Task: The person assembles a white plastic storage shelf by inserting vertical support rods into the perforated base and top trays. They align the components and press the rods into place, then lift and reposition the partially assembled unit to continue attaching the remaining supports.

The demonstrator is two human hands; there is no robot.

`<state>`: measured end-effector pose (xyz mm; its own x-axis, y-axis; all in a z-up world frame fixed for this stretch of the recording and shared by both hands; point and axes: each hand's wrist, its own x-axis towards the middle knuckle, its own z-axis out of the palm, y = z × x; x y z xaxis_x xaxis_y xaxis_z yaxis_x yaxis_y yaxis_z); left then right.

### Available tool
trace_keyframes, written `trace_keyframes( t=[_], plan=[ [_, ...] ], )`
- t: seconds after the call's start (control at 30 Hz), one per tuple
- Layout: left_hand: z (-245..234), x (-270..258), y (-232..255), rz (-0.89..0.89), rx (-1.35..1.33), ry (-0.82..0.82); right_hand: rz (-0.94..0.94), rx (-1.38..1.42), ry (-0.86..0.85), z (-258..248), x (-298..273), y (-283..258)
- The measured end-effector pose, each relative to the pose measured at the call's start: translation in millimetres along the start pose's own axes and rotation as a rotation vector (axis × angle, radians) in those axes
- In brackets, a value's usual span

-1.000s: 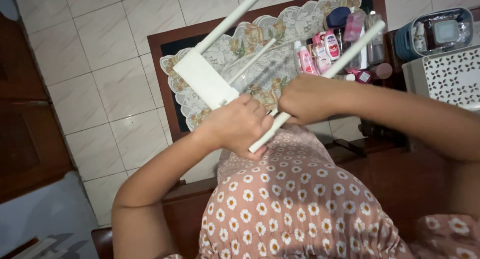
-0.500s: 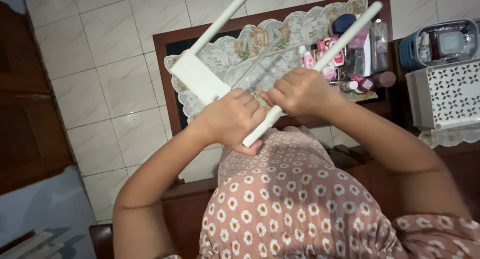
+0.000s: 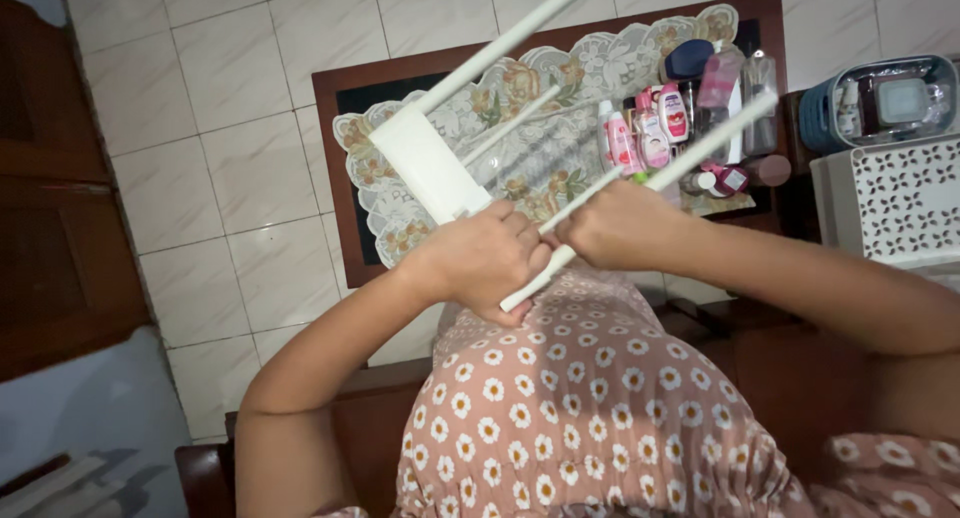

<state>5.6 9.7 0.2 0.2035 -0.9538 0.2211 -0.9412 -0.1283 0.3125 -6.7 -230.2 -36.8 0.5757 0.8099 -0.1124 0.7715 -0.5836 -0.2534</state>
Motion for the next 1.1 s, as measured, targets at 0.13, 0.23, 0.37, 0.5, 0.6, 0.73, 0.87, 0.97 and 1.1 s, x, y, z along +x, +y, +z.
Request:
trace_keyframes(
  t=[0.13, 0.23, 0.37, 0.5, 0.6, 0.73, 0.87, 0.97, 1.1],
  plan=[
    [-6.7, -4.3, -11.8, -0.025, 0.002, 0.015, -0.165, -0.306, 0.460, -4.7, 6.7, 8.1],
    [-12.3, -6.9, -11.6, -0.054, -0.001, 0.004, -0.186, -0.266, 0.500, -21.8, 11.3, 5.3],
    [-16.8, -8.2, -12.1, -0.042, -0.004, -0.037, -0.151, 0.124, 0.134, -50.6, 18.3, 4.1],
    [-18.4, -9.1, -4.7, -0.007, -0.045, -0.038, 0.054, 0.253, -0.374, -74.3, 14.6, 20.9],
    [-20.8, -10.7, -5.0, -0.003, -0.041, -0.059, 0.072, 0.148, -0.409, -71.1, 13.5, 22.9],
    [-25.7, -17.5, -7.5, -0.008, -0.075, -0.012, -0.025, -0.018, -0.055, -58.7, 3.2, 14.6],
    [-30.6, -19.9, -4.7, -0.016, -0.092, 0.044, -0.242, -0.384, 0.528, -45.2, 3.3, 26.6],
    [-34.5, -20.3, -0.6, -0.044, -0.069, 0.036, -0.219, -0.412, 0.679, -46.5, 9.0, 24.5],
    [-35.2, -22.5, 0.1, -0.045, -0.039, 0.012, -0.097, -0.016, 0.163, -71.9, 15.3, 11.9]
  ],
)
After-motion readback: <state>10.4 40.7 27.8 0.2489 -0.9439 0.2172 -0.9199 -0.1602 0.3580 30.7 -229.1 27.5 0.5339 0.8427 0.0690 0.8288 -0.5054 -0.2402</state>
